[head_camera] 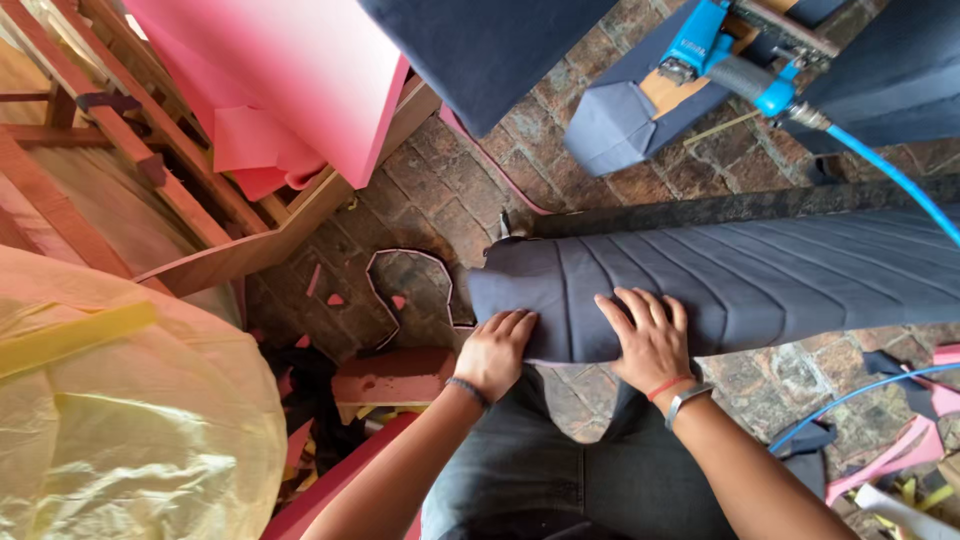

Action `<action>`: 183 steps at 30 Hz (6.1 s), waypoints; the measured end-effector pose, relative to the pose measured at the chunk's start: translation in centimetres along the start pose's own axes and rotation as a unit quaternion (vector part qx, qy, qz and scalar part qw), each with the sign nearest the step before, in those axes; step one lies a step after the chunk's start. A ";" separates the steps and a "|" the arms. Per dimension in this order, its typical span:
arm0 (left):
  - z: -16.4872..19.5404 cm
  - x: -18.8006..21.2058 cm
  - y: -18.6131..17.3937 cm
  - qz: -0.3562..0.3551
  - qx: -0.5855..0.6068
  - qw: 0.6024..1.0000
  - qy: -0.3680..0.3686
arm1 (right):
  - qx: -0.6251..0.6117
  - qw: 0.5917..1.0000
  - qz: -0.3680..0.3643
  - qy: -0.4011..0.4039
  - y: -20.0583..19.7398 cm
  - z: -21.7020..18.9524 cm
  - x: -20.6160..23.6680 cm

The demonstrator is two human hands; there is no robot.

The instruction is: The person trims excess pink foam and fabric from the edge of a padded upholstered panel using shears, then aligns the panel against a wooden furniture frame and staples the fabric in place using a pneumatic nail gun, working along the edge and repositioning the panel as they go.

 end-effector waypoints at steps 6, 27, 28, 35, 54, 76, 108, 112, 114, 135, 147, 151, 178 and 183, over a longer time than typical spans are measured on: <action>-1.7 -3.9 -0.8 -0.095 0.135 0.985 -0.057 | -0.052 0.998 -0.045 -0.003 -2.4 -1.8 -1.9; -3.2 -10.0 -2.4 -0.431 0.081 0.898 -0.044 | -0.168 0.884 -0.426 0.093 -0.2 -3.6 -12.2; -3.2 -9.8 -2.4 -0.416 0.080 0.904 -0.052 | -0.174 0.872 -0.448 0.088 0.0 -3.6 -12.0; -3.3 -7.3 -2.5 -0.289 0.046 0.956 -0.028 | -0.125 0.900 -0.414 0.053 -1.9 -5.4 -10.5; -4.0 -2.7 -2.1 -0.135 -0.035 0.956 0.260 | -0.119 0.982 -0.084 0.118 -0.2 -6.2 -3.4; -2.7 -17.5 -3.3 -0.332 -0.033 0.941 0.050 | -0.183 0.945 0.272 0.006 -0.7 -3.1 -9.1; -5.6 -19.6 -7.2 -0.017 -0.103 0.990 -0.098 | 0.094 0.989 -0.031 0.105 -15.9 20.1 -25.8; -6.3 -19.8 -7.0 -0.069 -0.123 0.988 -0.069 | 0.070 0.995 -0.032 0.066 -17.0 15.3 -17.3; -6.5 -20.2 -7.1 -0.081 -0.137 0.986 -0.043 | 0.028 0.999 -0.046 0.006 -14.8 11.6 -11.8; -7.3 -22.9 -8.8 -0.080 -0.193 0.978 0.026 | 0.068 0.991 -0.076 -0.083 4.3 5.9 -14.0; -8.1 -22.9 -9.4 -0.132 -0.248 0.951 0.126 | 0.064 0.988 -0.102 -0.091 3.8 3.3 -14.8; -7.9 -23.1 -9.9 -0.208 -0.210 0.950 0.099 | 0.058 0.990 -0.118 -0.048 4.5 2.9 -14.9; -7.1 -22.9 -11.1 -0.299 -0.241 0.923 -0.007 | 0.047 0.984 -0.167 -0.043 5.4 -2.0 -17.2; -8.2 -22.6 -9.8 -0.308 -0.232 0.922 -0.033 | -0.013 0.988 -0.155 0.024 6.2 -0.9 -13.8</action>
Point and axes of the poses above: each hand's wrist, its own x-axis away from the middle knuckle, its own y-axis out of the palm, z = x × y, the point moved 4 cm from there along -x, towards the middle knuckle, and after that the axes turned 8 degrees about -z, right-handed, at the moved point
